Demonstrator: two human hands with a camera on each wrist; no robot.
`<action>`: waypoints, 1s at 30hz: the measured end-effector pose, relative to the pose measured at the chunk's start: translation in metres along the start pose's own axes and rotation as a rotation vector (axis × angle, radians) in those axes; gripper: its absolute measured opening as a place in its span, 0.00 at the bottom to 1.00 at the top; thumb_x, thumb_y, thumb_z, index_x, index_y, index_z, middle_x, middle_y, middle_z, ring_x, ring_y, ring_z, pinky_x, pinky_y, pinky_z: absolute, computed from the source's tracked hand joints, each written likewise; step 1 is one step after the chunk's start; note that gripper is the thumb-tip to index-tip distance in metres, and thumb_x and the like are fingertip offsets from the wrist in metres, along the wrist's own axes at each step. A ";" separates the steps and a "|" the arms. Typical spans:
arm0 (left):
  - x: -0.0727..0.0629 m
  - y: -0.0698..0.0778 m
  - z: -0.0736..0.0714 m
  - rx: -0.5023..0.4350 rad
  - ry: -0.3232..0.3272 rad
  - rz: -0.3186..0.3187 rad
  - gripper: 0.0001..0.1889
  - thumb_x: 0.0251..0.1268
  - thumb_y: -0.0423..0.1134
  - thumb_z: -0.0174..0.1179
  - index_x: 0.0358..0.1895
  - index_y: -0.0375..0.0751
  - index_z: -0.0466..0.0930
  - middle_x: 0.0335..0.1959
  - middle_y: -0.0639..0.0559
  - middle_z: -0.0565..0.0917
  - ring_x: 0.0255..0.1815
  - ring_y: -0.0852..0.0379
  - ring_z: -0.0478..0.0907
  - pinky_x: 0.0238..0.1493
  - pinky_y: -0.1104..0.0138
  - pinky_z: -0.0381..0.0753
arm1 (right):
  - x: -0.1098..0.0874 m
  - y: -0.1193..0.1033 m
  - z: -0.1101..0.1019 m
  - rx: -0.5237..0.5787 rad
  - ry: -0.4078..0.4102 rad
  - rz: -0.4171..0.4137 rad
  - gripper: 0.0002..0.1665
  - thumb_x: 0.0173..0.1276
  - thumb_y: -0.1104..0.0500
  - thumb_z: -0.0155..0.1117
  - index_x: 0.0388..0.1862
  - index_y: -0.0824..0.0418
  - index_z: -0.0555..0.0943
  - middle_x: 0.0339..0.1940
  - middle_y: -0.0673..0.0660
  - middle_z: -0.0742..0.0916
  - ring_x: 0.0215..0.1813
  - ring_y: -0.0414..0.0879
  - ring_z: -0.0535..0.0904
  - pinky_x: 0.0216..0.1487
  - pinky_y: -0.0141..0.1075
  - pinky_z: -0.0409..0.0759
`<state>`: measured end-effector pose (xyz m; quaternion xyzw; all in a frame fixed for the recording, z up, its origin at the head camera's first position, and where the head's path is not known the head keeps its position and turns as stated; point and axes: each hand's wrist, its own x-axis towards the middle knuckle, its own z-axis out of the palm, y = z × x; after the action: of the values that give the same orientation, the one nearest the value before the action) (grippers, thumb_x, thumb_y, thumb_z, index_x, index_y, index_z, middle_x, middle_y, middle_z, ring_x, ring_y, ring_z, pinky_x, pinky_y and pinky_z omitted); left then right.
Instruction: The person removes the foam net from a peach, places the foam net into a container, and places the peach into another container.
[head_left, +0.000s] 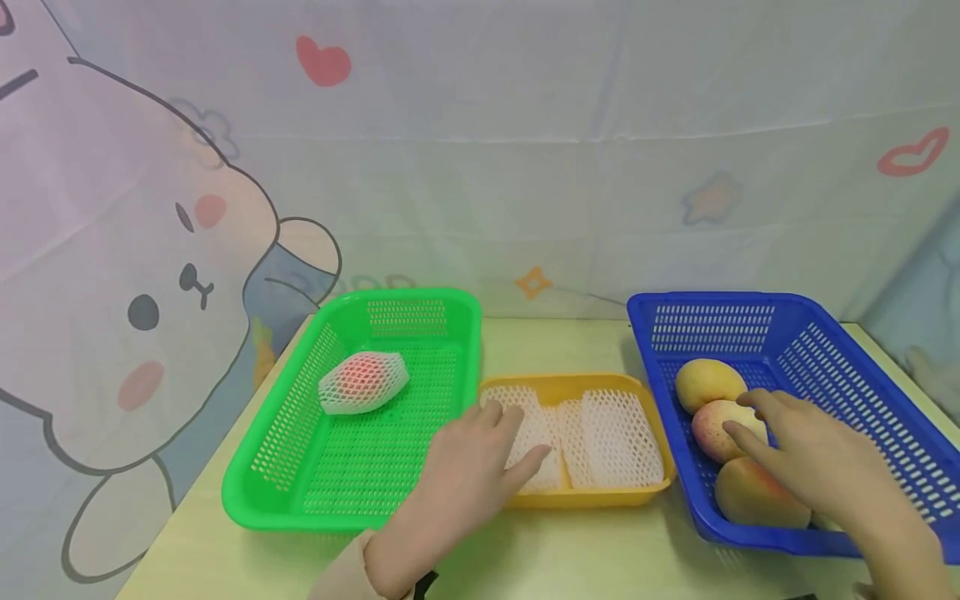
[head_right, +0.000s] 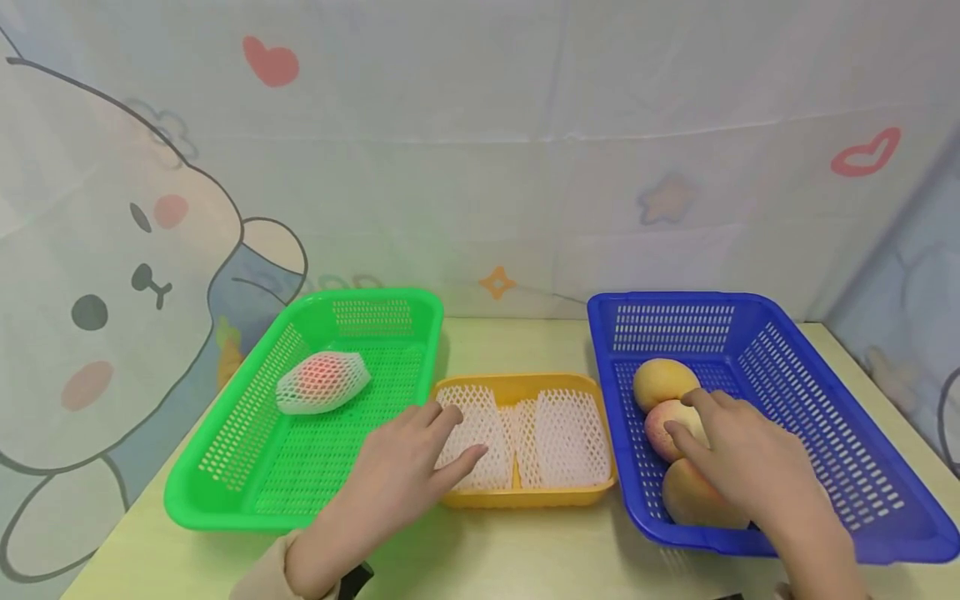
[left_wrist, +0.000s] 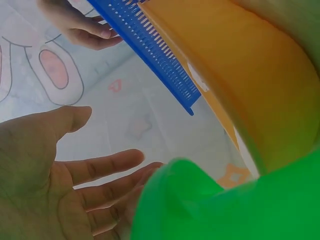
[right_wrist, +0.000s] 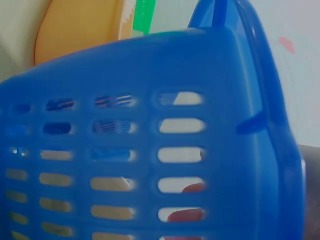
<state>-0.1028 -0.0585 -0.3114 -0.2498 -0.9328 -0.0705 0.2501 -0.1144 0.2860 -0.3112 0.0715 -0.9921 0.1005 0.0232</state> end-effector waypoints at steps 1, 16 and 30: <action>-0.001 0.000 -0.001 0.002 -0.001 0.003 0.18 0.60 0.56 0.61 0.30 0.44 0.75 0.20 0.55 0.69 0.18 0.60 0.61 0.16 0.75 0.54 | 0.000 -0.001 0.000 0.000 -0.002 0.003 0.38 0.71 0.34 0.46 0.61 0.63 0.73 0.59 0.71 0.79 0.56 0.72 0.75 0.40 0.64 0.74; -0.007 -0.010 -0.009 0.041 -0.071 0.036 0.18 0.61 0.56 0.60 0.34 0.43 0.74 0.23 0.55 0.70 0.21 0.59 0.63 0.19 0.73 0.58 | 0.002 -0.018 0.009 0.036 -0.022 -0.001 0.43 0.71 0.30 0.40 0.64 0.63 0.70 0.59 0.70 0.80 0.57 0.71 0.75 0.40 0.65 0.75; -0.007 -0.020 -0.011 0.135 -0.056 0.174 0.18 0.57 0.57 0.63 0.33 0.46 0.74 0.23 0.55 0.73 0.20 0.59 0.66 0.18 0.72 0.60 | 0.004 -0.028 0.018 0.018 0.070 -0.044 0.27 0.69 0.39 0.54 0.48 0.61 0.75 0.26 0.52 0.82 0.32 0.53 0.81 0.24 0.50 0.75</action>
<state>-0.1027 -0.0813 -0.3057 -0.3142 -0.9168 0.0216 0.2454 -0.1145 0.2547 -0.3230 0.0898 -0.9879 0.1113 0.0594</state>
